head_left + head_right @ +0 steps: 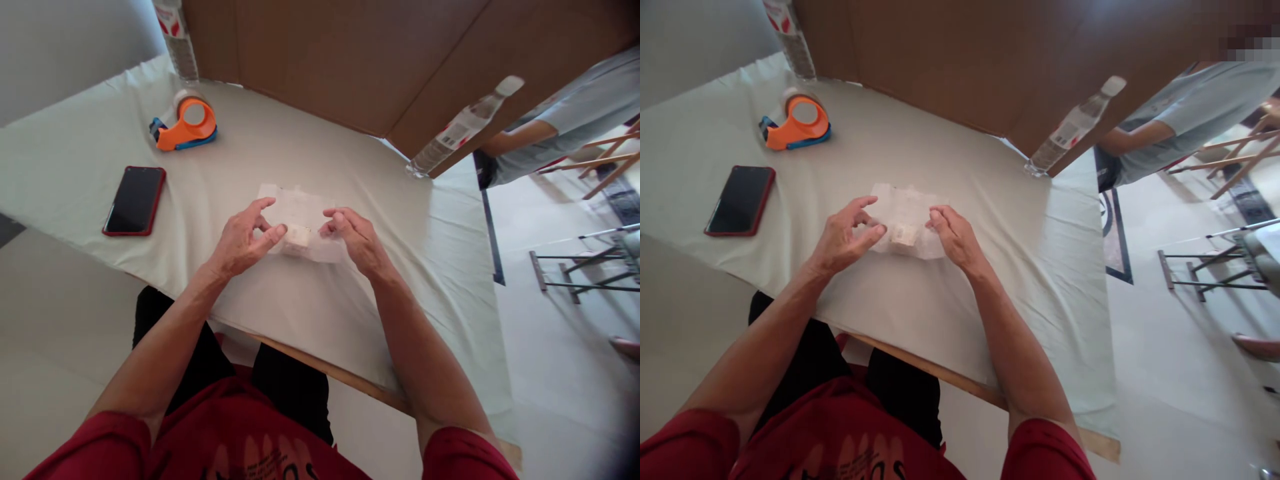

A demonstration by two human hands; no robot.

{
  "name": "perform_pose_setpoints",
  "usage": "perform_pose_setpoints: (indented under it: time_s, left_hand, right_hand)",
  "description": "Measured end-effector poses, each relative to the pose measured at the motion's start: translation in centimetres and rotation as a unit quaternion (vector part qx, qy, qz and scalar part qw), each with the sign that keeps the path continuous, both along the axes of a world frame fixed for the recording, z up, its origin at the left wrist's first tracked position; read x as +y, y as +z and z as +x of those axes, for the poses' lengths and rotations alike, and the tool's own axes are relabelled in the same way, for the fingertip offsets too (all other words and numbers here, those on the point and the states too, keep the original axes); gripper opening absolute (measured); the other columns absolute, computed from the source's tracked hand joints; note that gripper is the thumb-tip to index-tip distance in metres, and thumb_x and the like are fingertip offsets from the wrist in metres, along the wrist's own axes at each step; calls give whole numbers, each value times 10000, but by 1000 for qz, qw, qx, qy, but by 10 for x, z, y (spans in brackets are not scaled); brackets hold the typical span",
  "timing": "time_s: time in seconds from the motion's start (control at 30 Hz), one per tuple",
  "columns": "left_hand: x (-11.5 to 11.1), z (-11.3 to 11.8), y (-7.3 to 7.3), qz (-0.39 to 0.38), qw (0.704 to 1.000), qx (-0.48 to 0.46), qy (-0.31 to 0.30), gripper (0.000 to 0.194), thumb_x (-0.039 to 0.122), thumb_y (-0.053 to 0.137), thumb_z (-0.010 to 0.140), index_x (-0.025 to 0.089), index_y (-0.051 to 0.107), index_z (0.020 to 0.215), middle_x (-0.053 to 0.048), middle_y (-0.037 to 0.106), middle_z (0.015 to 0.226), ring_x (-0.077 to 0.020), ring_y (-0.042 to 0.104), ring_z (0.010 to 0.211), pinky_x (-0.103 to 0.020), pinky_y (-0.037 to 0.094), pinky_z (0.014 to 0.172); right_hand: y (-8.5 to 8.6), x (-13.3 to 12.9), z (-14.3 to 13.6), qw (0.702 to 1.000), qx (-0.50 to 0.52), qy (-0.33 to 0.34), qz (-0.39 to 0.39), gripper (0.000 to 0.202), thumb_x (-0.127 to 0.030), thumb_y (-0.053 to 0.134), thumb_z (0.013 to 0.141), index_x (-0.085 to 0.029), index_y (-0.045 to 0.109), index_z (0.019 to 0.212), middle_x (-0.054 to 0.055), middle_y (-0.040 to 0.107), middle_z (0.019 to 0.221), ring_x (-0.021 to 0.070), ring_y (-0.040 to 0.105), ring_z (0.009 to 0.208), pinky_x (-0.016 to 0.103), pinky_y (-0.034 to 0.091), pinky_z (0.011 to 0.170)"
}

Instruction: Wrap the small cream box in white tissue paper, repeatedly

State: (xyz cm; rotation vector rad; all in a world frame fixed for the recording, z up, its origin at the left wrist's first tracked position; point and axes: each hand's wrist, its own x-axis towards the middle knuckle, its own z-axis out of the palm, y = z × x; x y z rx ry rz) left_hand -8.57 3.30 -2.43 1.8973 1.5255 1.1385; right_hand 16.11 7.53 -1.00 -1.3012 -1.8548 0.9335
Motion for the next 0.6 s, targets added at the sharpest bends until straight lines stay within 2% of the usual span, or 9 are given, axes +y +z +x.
perform_pose_setpoints:
  time_s: [0.03,0.1,0.17,0.23,0.3,0.4,0.5,0.57,0.6]
  left_hand:
    - [-5,-3,6,-28,999,-19,-32,584,507,577,908,151,557,1370,-43,738,835,-199,685,798,-321,528,745]
    - [-16,-11,15,-80,989,-42,-115,548,527,440,991,164,556,1385,-15,711,703,-196,698,774,-298,514,708]
    - [-26,-17,20,-138,974,10,-180,478,506,408,1010,185,643,1273,12,669,605,-176,677,667,-279,486,655]
    - [-31,-18,19,-167,963,98,-188,373,460,497,970,198,703,1139,28,643,575,-157,624,577,-269,444,600]
    - [-30,-14,14,-156,963,158,-151,293,397,573,920,198,715,1082,20,659,624,-158,615,593,-275,442,608]
    - [-23,-1,5,-83,979,168,-82,357,319,618,876,180,667,1201,-56,737,908,-213,683,844,-336,520,771]
    - [-14,10,-7,-23,987,138,-76,709,330,690,823,183,450,1475,-155,645,1346,-299,617,1215,-434,516,980]
    - [-9,15,-16,-37,987,126,-96,936,380,743,788,173,277,1574,-201,551,1472,-344,539,1346,-483,483,1057]
    - [-7,16,-21,-55,985,128,-104,1016,399,763,770,152,218,1592,-225,532,1485,-364,521,1370,-503,470,1079]
  right_hand:
    - [1,-5,4,1000,19,12,-19,473,-594,435,996,-190,653,1112,62,733,897,201,673,882,372,522,880]
    - [4,-16,13,994,31,74,-72,469,-571,403,1018,-186,662,1090,45,725,824,181,663,805,336,523,815]
    - [7,-29,22,976,-26,177,-124,413,-535,468,1000,-189,694,1010,36,728,816,172,651,776,313,508,765]
    - [8,-39,28,954,-106,243,-141,323,-477,558,953,-196,715,940,24,723,819,163,627,743,293,478,708]
    - [8,-46,30,955,-141,227,-126,256,-418,583,924,-200,718,919,12,703,798,151,594,695,280,444,652]
    - [6,-44,22,983,-123,121,-67,224,-367,559,924,-194,700,927,19,685,774,158,592,684,297,459,658]
    - [-3,-33,3,990,-121,59,33,293,-367,629,884,-188,675,1111,94,722,1035,219,657,862,358,523,755]
    - [-13,-24,-12,984,-136,76,88,477,-378,684,845,-198,611,1280,148,665,1283,286,647,1078,423,547,857]
    - [-17,-20,-18,980,-146,93,102,516,-373,689,843,-203,588,1319,155,647,1327,307,627,1151,453,544,910]
